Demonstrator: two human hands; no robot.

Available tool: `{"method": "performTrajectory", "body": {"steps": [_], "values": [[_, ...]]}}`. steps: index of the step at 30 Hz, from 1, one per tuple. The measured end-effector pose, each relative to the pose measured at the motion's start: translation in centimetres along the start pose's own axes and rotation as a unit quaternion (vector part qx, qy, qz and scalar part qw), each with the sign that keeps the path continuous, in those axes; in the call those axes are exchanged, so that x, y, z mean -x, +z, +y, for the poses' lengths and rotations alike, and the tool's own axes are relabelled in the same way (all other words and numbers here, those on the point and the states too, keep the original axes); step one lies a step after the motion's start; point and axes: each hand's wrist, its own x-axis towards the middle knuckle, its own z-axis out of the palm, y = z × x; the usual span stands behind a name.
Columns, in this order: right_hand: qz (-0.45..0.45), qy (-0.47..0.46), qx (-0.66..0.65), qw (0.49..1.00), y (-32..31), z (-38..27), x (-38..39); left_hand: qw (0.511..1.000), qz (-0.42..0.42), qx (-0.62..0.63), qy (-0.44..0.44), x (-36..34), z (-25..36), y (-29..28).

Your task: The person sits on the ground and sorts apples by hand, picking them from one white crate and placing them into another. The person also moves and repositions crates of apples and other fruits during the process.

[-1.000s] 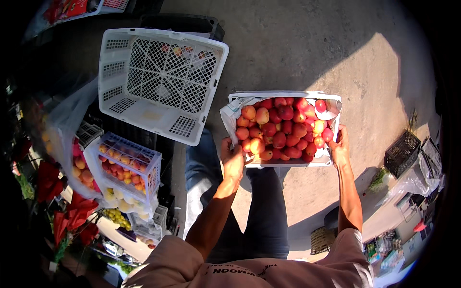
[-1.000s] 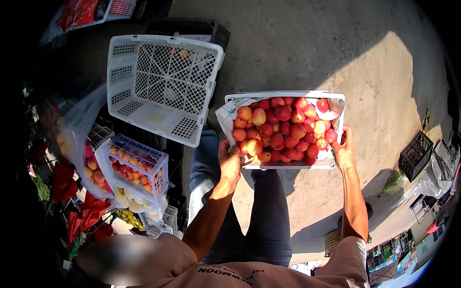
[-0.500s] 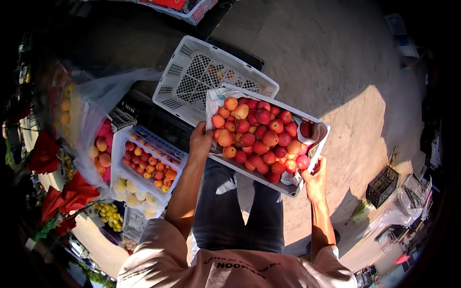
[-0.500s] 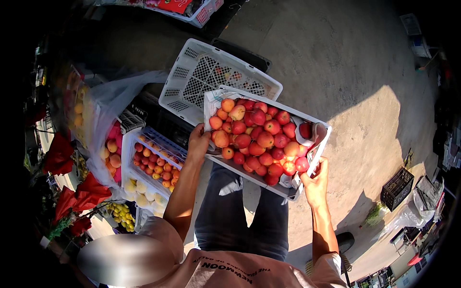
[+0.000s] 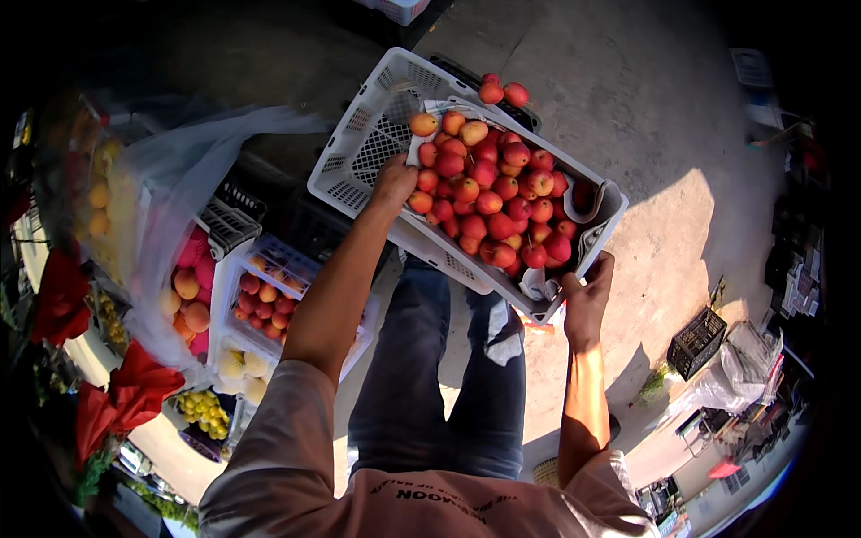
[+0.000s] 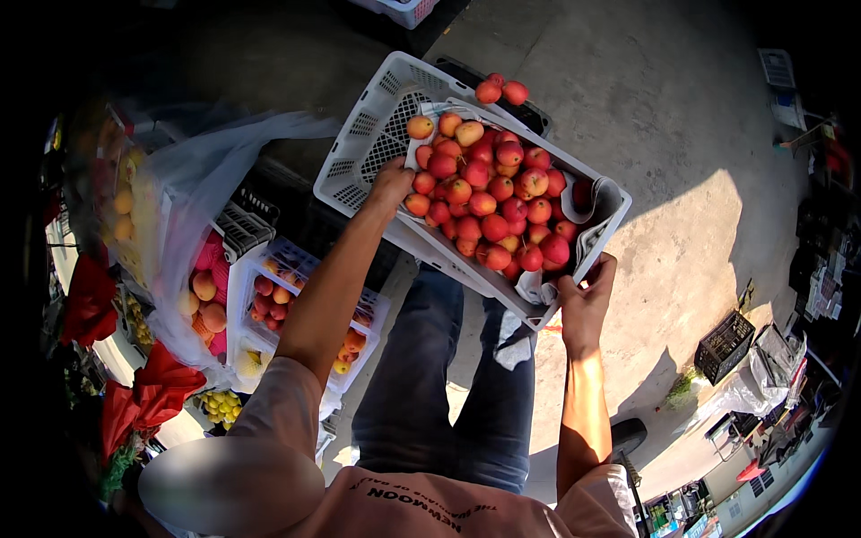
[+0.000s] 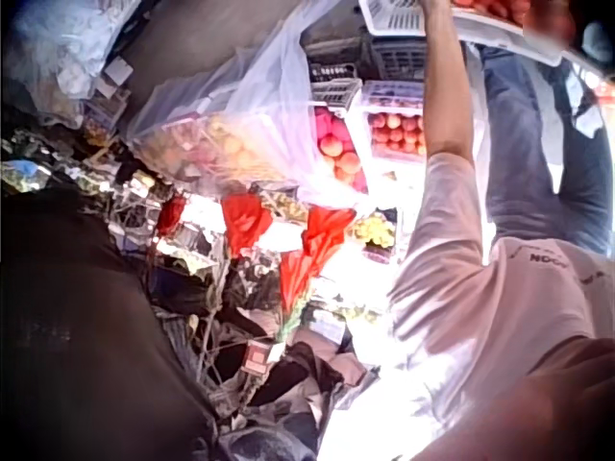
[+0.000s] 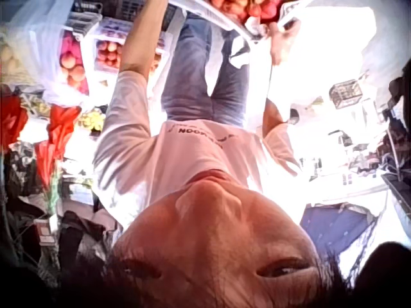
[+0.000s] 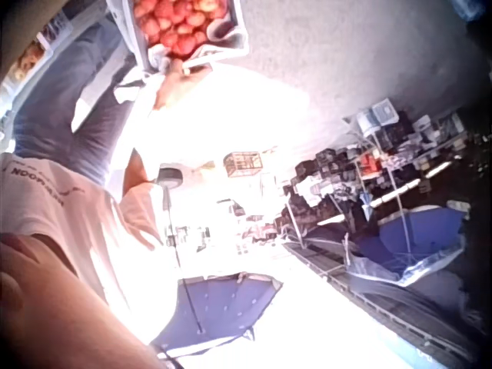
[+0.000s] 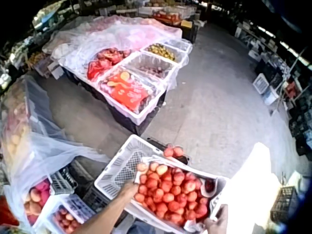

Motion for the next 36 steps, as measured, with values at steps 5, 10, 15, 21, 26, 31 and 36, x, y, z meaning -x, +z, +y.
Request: {"method": "performTrajectory", "body": {"steps": [5,10,15,21,26,31,36], "values": [[0.026,-0.020,0.114,0.993,1.5,-1.2,-0.7,0.994,-0.022,0.098,-0.048,-0.1,-2.2,2.9],[0.011,-0.015,0.159,0.987,3.6,-1.6,-0.7,0.959,-0.106,0.241,-0.102,-0.6,-7.1,2.2],[0.019,-0.019,0.210,0.977,5.4,-2.4,0.2,0.922,-0.047,0.323,-0.209,-0.4,-8.3,2.9],[0.044,-0.053,0.312,0.948,7.9,-5.2,-0.5,0.911,0.018,0.352,-0.213,-1.2,-7.1,2.1],[0.032,-0.094,0.335,0.937,10.2,-6.8,-0.4,0.955,0.074,0.273,-0.093,-1.5,-8.1,0.6],[0.036,-0.081,0.368,0.926,10.5,-6.9,0.0,0.973,0.196,-0.049,0.112,2.4,-4.2,1.7],[0.030,-0.069,0.369,0.926,10.9,-7.3,0.4,0.943,0.217,-0.098,0.233,9.6,0.9,2.6]]}}
